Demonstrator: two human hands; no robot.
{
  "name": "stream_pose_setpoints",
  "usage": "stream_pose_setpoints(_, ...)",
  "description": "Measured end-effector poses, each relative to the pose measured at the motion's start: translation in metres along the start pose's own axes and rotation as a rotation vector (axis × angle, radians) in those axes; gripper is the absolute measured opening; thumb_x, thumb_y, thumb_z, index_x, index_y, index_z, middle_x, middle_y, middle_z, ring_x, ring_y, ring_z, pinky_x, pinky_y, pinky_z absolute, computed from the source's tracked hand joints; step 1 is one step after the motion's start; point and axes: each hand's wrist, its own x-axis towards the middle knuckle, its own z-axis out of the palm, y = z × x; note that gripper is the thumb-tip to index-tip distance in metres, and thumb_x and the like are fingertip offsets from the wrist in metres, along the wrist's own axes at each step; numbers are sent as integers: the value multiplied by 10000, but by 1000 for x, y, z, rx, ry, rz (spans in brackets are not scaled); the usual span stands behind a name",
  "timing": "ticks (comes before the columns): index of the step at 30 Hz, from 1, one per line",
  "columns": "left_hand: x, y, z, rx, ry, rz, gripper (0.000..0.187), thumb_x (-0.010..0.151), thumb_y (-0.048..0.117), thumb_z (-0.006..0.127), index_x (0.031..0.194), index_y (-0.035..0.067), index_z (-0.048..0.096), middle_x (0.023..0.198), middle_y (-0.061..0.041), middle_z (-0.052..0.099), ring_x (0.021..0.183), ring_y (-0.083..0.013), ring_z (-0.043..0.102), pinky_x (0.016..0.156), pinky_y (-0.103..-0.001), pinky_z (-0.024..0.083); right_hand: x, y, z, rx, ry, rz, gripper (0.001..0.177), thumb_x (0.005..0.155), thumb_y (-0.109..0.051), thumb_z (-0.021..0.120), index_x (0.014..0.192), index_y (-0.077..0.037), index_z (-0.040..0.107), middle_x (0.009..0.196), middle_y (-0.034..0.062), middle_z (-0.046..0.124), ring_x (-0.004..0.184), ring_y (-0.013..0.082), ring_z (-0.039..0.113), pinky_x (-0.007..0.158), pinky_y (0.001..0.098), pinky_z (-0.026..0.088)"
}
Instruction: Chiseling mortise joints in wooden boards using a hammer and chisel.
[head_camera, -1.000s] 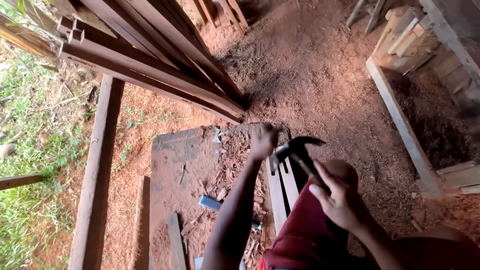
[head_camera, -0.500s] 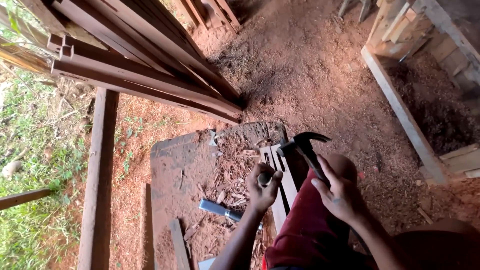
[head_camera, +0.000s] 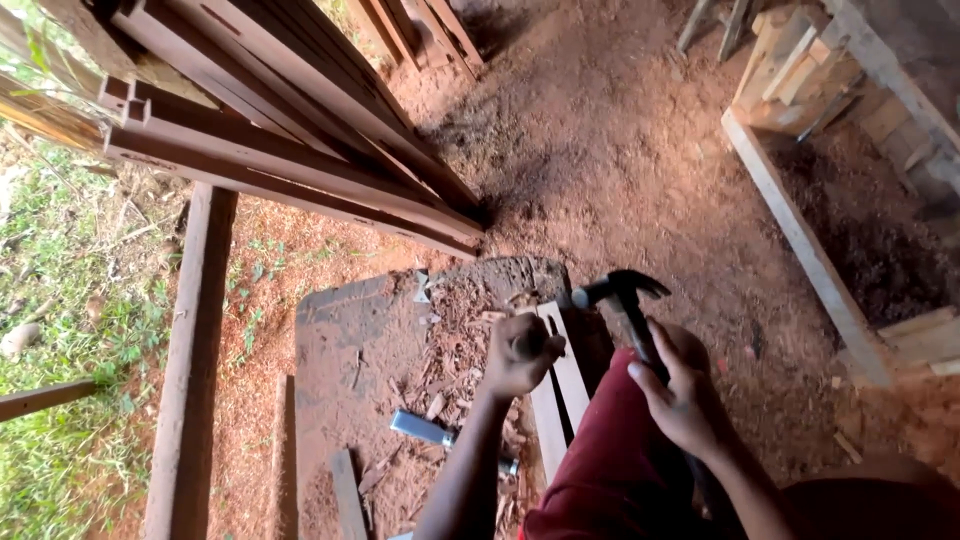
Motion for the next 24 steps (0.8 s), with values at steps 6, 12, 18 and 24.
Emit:
stream_pose_setpoints(6, -13, 36, -25, -212, 504, -106, 376, 892, 446, 669, 797, 84, 633, 699, -29, 640, 586, -142, 554, 518, -311, 400, 0, -5, 5, 29, -48, 147, 624, 965, -288, 601, 1497, 8, 463, 1421, 233, 538, 1359, 370, 477, 1176, 456, 351)
stream_pose_setpoints(12, -33, 10, -20, -295, 581, -72, 286, 949, 313, 636, 729, 142, 567, 549, 10, 585, 448, -103, 546, 406, -265, 404, -2, -11, 0, -5, -47, 59, 618, 955, -275, 618, 1451, 69, 487, 1390, 254, 536, 1369, 387, 465, 1197, 451, 338)
stream_pose_setpoints(18, -43, -7, -10, -413, 445, 97, 286, 999, 228, 601, 745, 201, 474, 573, 44, 504, 439, -72, 441, 367, -249, 360, -9, -25, -3, -43, -47, 102, 675, 938, -303, 626, 1502, 31, 466, 1451, 270, 520, 1439, 403, 401, 1209, 455, 329)
stream_pose_setpoints(24, -41, -8, 25, -79, 489, -15, 456, 995, 387, 651, 681, 222, 365, 582, 55, 415, 473, -85, 351, 409, -296, 295, 16, -100, -47, 9, -24, -20, 621, 938, -202, 648, 1489, 31, 480, 1465, 240, 549, 1382, 338, 550, 1096, 377, 486)
